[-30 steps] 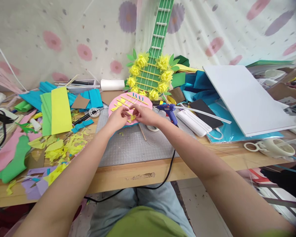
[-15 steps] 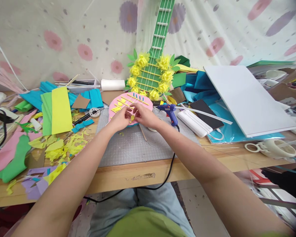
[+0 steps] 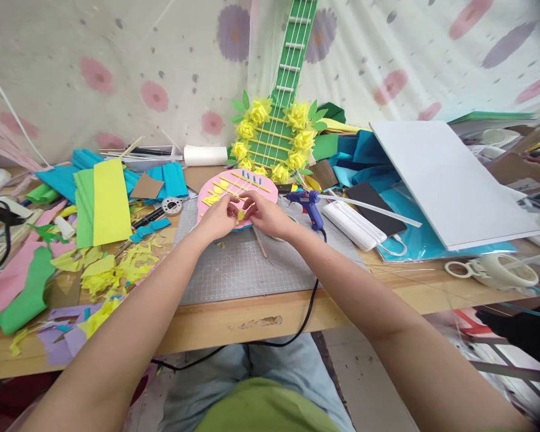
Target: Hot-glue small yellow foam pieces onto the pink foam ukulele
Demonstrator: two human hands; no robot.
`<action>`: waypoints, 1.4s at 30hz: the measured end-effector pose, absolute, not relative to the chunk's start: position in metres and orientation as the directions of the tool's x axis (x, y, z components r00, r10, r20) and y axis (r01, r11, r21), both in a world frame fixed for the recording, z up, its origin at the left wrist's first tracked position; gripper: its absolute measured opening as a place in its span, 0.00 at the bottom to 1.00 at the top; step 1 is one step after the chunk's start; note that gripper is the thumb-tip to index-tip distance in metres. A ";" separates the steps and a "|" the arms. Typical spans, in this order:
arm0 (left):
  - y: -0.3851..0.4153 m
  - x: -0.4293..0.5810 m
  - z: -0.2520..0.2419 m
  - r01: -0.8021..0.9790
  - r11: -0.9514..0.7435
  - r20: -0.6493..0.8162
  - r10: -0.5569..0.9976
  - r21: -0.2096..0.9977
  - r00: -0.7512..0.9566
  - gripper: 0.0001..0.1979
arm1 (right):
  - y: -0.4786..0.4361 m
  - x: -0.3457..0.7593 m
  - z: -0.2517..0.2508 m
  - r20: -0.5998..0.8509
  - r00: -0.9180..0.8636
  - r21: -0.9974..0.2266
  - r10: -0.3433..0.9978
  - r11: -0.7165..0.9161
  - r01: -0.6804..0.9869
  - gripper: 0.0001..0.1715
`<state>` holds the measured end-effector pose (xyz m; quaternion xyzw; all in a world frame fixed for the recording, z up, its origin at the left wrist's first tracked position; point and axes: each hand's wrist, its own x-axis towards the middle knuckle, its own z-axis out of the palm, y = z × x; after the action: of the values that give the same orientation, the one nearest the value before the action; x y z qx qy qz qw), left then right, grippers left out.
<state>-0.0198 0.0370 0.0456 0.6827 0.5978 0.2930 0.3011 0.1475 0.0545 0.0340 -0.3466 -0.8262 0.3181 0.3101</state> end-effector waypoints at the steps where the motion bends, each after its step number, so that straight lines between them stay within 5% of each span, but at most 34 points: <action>1: 0.037 -0.020 0.045 0.629 -0.106 0.050 0.993 0.770 0.106 0.22 | 0.055 0.148 0.033 0.293 -0.567 -0.746 0.770 0.554 0.368 0.32; 9: 0.043 -0.019 0.036 0.446 -0.140 0.080 0.986 0.884 0.149 0.21 | 0.053 0.150 0.034 0.315 -0.572 -0.758 0.757 0.563 0.328 0.33; 18: 0.041 -0.023 0.036 0.596 -0.098 0.031 0.992 0.797 0.122 0.24 | 0.052 0.149 0.031 0.315 -0.558 -0.761 0.768 0.556 0.334 0.33; 42: 0.037 -0.021 0.045 0.646 0.028 -0.048 0.999 0.763 0.014 0.23 | 0.053 0.150 0.029 0.329 -0.551 -0.788 0.767 0.545 0.288 0.33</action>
<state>-0.0212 0.0374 0.0454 0.6386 0.6440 0.2801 0.3146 0.1501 0.0534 0.0295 -0.3262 -0.8088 0.3482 0.3437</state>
